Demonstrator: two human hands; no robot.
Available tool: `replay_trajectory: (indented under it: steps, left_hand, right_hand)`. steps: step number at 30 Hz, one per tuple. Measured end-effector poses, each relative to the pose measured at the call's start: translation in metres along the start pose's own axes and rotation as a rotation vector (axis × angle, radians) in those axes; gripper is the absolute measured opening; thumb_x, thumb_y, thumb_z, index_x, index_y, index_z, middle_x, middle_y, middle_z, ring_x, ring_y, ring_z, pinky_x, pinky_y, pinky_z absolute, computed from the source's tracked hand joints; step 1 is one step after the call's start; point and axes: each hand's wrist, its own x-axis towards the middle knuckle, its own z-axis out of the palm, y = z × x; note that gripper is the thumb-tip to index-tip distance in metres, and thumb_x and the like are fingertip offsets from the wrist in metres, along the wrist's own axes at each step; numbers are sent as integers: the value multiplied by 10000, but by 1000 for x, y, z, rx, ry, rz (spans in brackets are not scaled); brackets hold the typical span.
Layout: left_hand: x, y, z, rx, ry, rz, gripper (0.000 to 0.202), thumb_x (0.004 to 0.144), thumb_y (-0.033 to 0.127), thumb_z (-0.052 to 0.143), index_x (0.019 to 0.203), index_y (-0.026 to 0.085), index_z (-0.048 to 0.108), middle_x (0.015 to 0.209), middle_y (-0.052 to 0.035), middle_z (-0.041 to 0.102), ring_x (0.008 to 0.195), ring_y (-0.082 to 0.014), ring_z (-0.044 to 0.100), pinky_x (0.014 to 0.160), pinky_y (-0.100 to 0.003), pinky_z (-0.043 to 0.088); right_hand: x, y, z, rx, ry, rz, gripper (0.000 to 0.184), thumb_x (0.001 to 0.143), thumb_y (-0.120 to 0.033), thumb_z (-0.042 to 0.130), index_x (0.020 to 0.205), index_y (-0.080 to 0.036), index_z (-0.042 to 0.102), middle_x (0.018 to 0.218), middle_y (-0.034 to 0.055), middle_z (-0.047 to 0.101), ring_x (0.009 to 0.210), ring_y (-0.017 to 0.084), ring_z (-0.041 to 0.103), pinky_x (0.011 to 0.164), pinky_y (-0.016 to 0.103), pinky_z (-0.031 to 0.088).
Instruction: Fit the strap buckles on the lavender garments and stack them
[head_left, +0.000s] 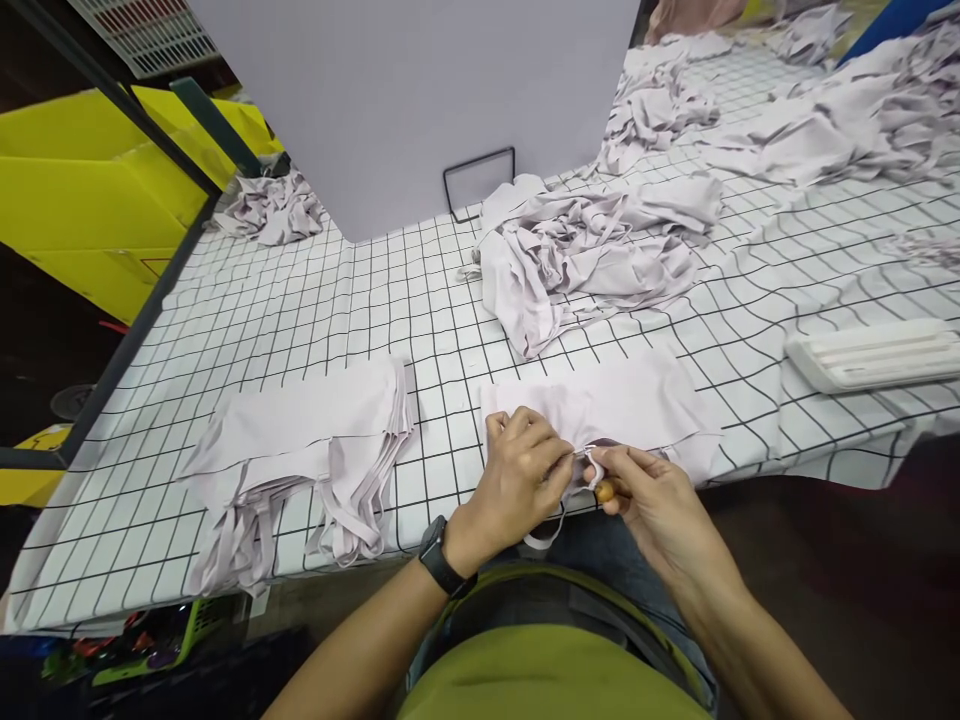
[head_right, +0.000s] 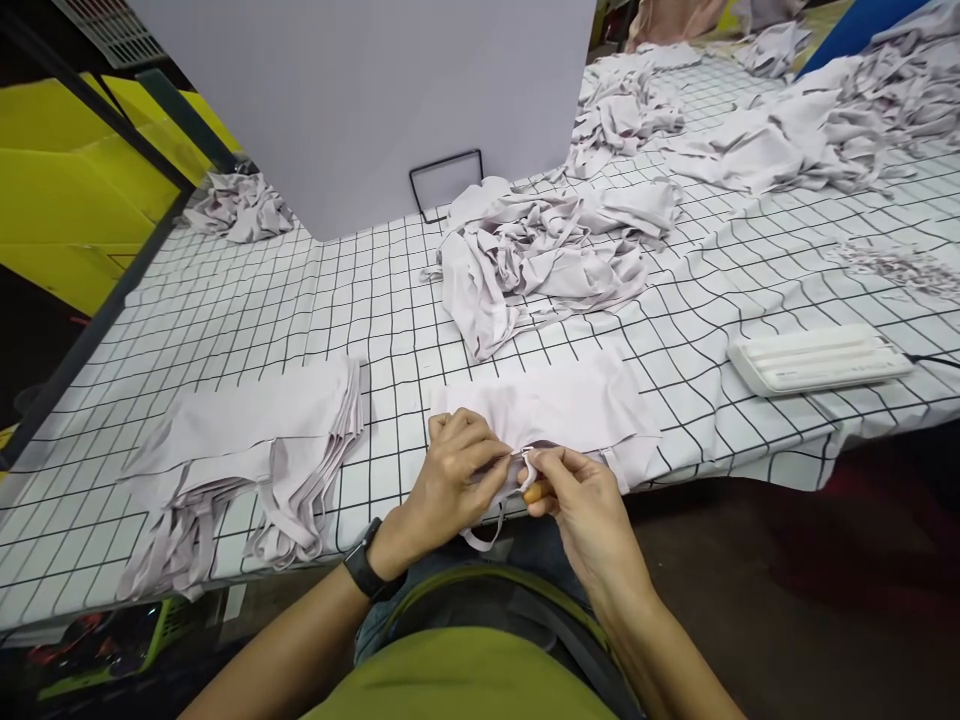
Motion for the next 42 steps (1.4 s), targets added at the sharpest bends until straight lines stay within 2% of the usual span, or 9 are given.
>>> replay_trajectory:
  steps: [11, 19, 22, 24, 28, 31, 35, 39, 42]
  left_hand:
    - [-1, 5, 1, 234, 1, 178, 223, 997, 135, 519, 801, 124, 624, 774, -37, 634, 913, -208, 554, 809, -393, 318]
    - [-2, 2, -1, 321, -156, 221, 230, 1002, 130, 469, 799, 140, 576, 808, -60, 633, 957, -240, 549, 827, -413, 325]
    - [-6, 3, -11, 271, -218, 151, 152, 969, 92, 472, 905, 144, 599, 940, -82, 674, 1043, -259, 556, 892, -453, 339]
    - [-9, 2, -25, 161, -248, 74, 191, 912, 59, 491, 1023, 165, 606, 1116, -96, 676, 1118, -262, 552, 944, -468, 358]
    - [-10, -12, -49, -24, -178, -137, 235, 807, 85, 535, 993, 211, 604, 1195, -78, 647, 1147, -261, 573, 979, -445, 430]
    - [3, -29, -53, 91, -15, -345, 182, 869, 155, 515, 1021, 199, 605, 1099, -90, 651, 1065, -269, 606, 948, -464, 475]
    - [28, -42, -50, 222, -78, -535, 290, 900, 292, 604, 1161, 169, 576, 1196, -131, 608, 1150, -312, 585, 981, -498, 472]
    - [42, -45, -52, 234, -173, -603, 61, 817, 187, 633, 851, 185, 582, 1078, -94, 623, 1081, -304, 601, 935, -479, 452]
    - [44, -47, -57, 199, -139, -623, 136, 731, 64, 572, 723, 193, 530, 880, -49, 649, 954, -276, 625, 891, -455, 445]
  right_hand:
    - [-1, 2, 2, -43, -11, -52, 414, 438, -439, 962, 520, -141, 687, 491, -6, 592, 432, 62, 482, 385, 153, 392]
    - [0, 5, 1, -241, -156, -41, 428, 562, -475, 885, 480, -179, 588, 424, -35, 506, 360, 53, 374, 354, 184, 270]
    - [2, -1, -18, -562, -328, -1, 432, 666, -540, 824, 520, -183, 630, 386, -27, 497, 329, 85, 394, 353, 211, 255]
    - [7, -13, -36, -788, -345, -71, 471, 753, -607, 741, 549, -190, 662, 390, -8, 522, 342, 120, 447, 383, 238, 294]
    - [32, -56, -63, -1006, 128, -502, 430, 833, -612, 649, 638, -231, 695, 548, 30, 662, 536, 211, 605, 567, 319, 424]
    - [65, -87, -63, -1077, 374, -692, 274, 785, -511, 699, 705, -250, 685, 668, 52, 714, 693, 281, 649, 670, 375, 436]
    - [100, -110, -46, -1156, 286, -660, 235, 672, -370, 801, 593, -251, 614, 641, 52, 676, 667, 266, 594, 670, 375, 404]
    - [102, -117, -47, -1150, 217, -611, 183, 706, -297, 757, 573, -249, 641, 596, 43, 657, 630, 257, 572, 638, 377, 385]
    - [94, -120, -61, -986, 178, -574, 151, 767, -377, 748, 718, -246, 692, 705, 53, 709, 702, 264, 628, 647, 375, 433]
